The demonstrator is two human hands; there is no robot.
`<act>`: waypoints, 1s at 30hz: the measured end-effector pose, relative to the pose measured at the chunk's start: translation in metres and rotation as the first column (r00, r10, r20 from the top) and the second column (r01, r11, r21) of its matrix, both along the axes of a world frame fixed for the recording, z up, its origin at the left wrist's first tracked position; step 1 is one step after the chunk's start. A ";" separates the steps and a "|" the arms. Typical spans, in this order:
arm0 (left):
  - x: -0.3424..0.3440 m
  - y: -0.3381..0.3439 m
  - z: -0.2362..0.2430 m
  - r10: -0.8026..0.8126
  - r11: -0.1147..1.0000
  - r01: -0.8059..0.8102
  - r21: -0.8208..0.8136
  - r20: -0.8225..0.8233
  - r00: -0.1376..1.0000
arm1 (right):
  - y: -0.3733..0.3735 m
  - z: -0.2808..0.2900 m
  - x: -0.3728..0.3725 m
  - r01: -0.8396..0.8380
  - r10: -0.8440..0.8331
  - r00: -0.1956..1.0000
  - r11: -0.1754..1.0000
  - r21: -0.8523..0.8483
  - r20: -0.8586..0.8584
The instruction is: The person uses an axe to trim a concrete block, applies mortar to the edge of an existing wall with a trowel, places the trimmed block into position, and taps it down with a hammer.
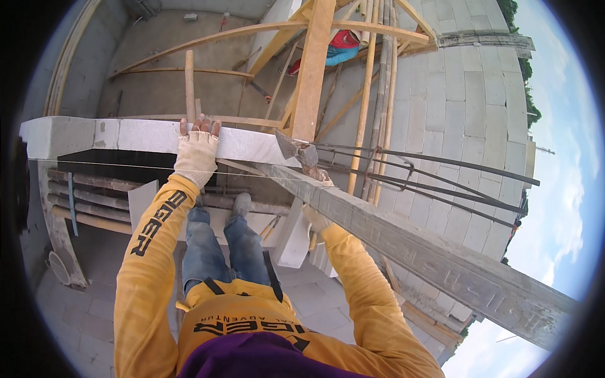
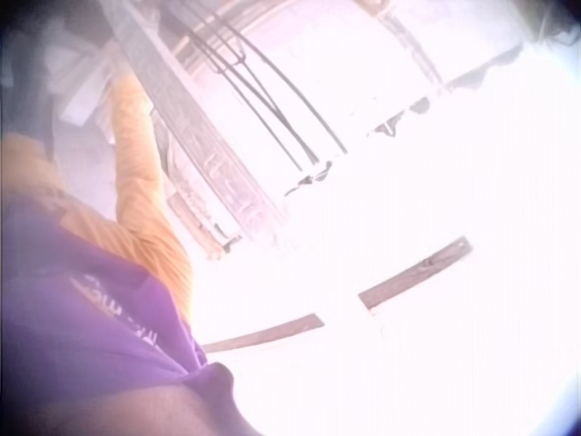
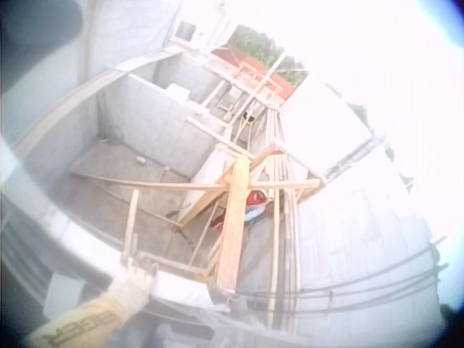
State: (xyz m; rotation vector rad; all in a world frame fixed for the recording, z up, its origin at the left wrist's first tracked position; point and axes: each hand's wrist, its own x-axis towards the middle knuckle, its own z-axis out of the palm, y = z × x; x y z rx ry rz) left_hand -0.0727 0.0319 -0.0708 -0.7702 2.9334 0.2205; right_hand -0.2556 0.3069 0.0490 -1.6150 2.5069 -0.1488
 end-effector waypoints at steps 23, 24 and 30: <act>-0.002 0.000 -0.001 -0.005 1.000 0.005 0.002 0.019 1.000 | 0.008 -0.052 -0.059 0.427 -0.417 0.753 0.898 0.105 0.508; -0.002 0.000 -0.003 -0.006 1.000 0.006 -0.005 0.006 1.000 | 0.013 -0.058 -0.061 0.432 -0.418 0.743 0.896 0.103 0.523; -0.004 0.000 0.001 -0.006 1.000 0.005 0.011 0.077 0.997 | 0.016 -0.069 -0.068 0.447 -0.407 0.713 0.891 0.077 0.572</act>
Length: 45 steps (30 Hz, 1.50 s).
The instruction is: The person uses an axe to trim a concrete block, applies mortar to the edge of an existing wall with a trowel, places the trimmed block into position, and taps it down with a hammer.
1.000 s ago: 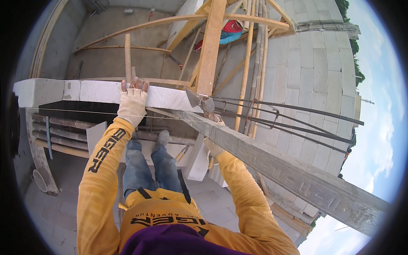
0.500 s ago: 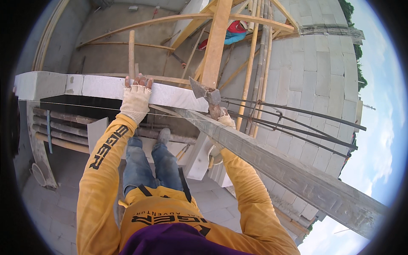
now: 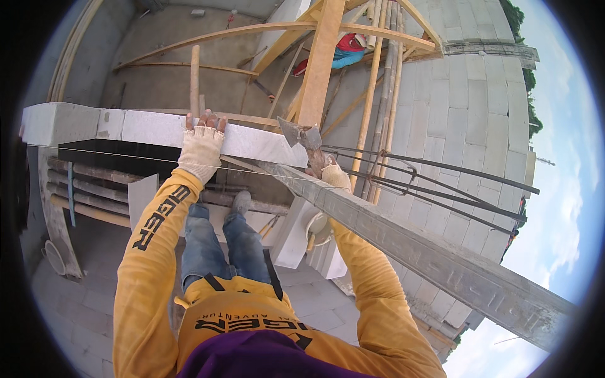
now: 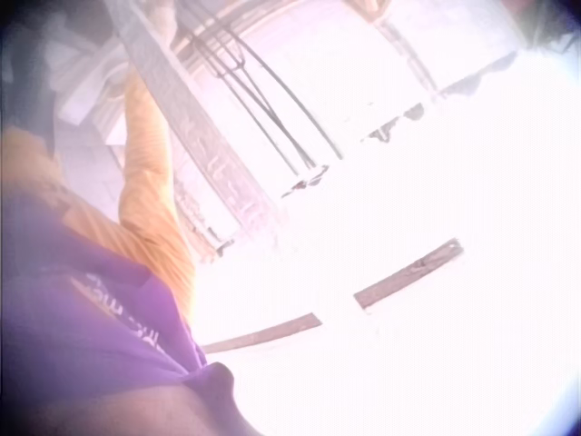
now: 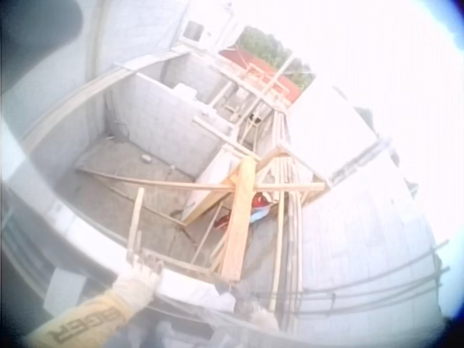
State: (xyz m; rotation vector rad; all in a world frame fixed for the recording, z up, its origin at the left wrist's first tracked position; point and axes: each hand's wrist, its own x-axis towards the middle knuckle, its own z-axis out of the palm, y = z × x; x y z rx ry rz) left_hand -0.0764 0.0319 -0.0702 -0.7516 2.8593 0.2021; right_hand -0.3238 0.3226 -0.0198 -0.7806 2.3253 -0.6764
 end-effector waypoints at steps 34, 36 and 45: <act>0.003 -0.001 -0.002 -0.003 0.997 0.003 -0.080 -0.008 1.000 | 0.003 0.063 0.069 -0.311 0.386 0.748 0.922 0.229 -0.539; 0.003 -0.001 -0.001 0.003 0.997 -0.004 -0.071 -0.010 1.000 | 0.008 0.057 0.062 -0.331 0.445 0.738 0.894 0.303 -0.507; 0.003 0.000 0.001 0.006 0.999 -0.008 -0.047 -0.043 0.999 | -0.005 0.050 0.056 0.071 -0.080 0.994 0.990 -0.121 -0.072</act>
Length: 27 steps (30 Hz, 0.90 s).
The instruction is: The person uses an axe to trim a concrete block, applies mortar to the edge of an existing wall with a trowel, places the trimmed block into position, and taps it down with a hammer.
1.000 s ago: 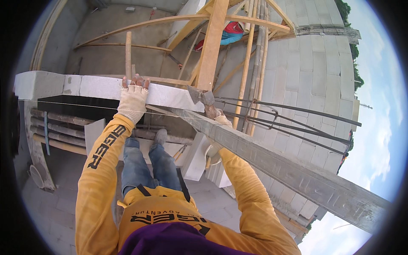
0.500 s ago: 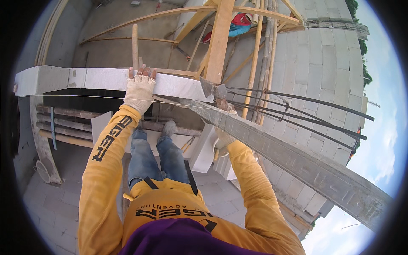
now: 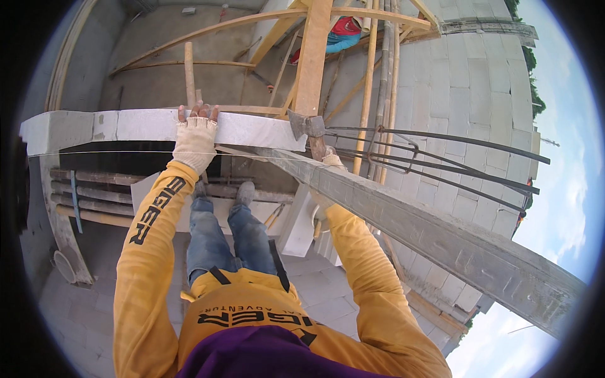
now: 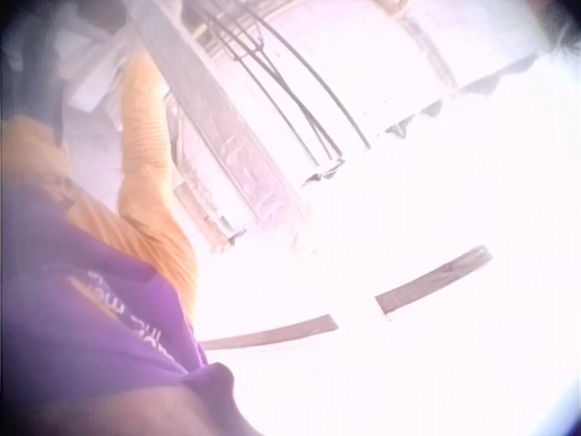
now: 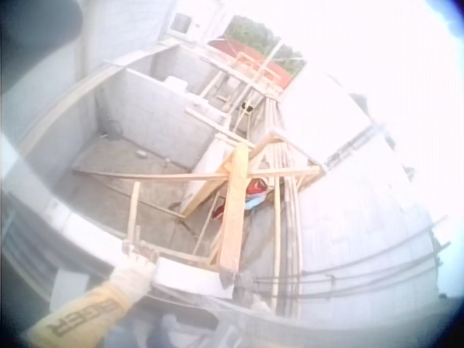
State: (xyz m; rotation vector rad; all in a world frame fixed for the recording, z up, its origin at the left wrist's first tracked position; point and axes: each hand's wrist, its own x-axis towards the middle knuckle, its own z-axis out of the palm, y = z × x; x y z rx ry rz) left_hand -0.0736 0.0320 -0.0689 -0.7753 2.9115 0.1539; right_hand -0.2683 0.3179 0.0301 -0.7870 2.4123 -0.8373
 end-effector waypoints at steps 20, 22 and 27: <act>0.000 0.001 0.000 -0.003 1.000 0.003 -0.007 -0.015 1.000 | -0.011 0.012 0.013 -0.238 0.275 0.794 0.961 0.138 -0.543; 0.000 0.002 0.003 -0.012 1.000 0.012 -0.004 -0.032 0.999 | 0.002 0.005 0.007 -0.153 0.165 0.938 0.986 0.063 -0.304; -0.002 0.001 0.007 0.005 1.000 -0.005 0.011 0.042 0.999 | -0.007 0.021 0.014 -0.162 0.199 0.933 0.976 0.143 -0.301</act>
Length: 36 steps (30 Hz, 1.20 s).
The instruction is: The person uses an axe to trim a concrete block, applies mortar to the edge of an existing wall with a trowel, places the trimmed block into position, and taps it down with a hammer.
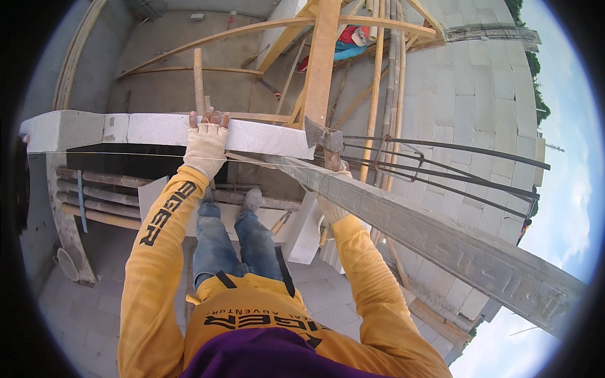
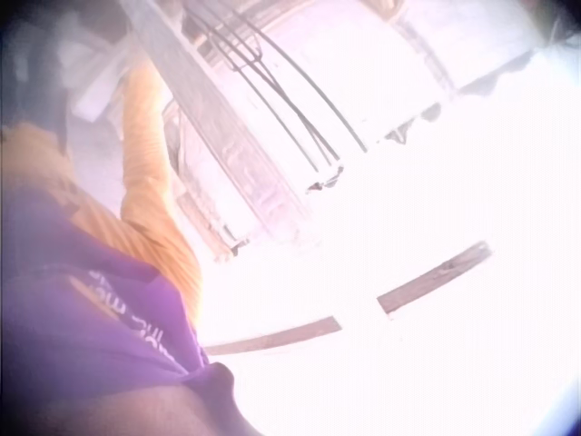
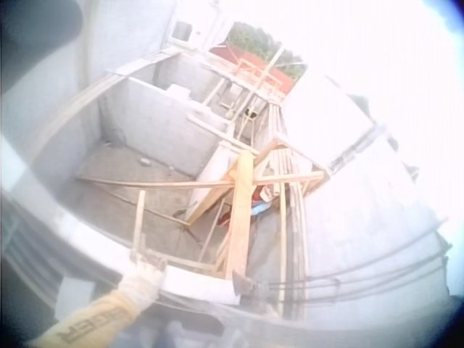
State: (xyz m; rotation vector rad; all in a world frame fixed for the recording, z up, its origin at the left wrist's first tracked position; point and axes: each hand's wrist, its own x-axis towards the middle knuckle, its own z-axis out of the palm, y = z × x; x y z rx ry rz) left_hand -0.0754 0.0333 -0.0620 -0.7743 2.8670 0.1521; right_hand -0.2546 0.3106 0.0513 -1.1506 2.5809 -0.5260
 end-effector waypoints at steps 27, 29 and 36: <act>-0.003 0.038 0.005 -0.234 0.968 0.236 0.082 -0.039 0.972 | 0.142 0.032 0.199 0.711 -0.733 0.528 0.658 0.248 0.429; 0.004 0.061 0.000 -0.413 0.902 0.422 0.087 -0.105 0.904 | 0.147 0.029 0.206 0.715 -0.737 0.513 0.650 0.257 0.439; 0.077 0.127 -0.010 -0.441 0.846 0.431 0.313 -0.041 0.897 | 0.125 0.028 0.185 0.514 -0.552 0.682 0.829 0.221 0.481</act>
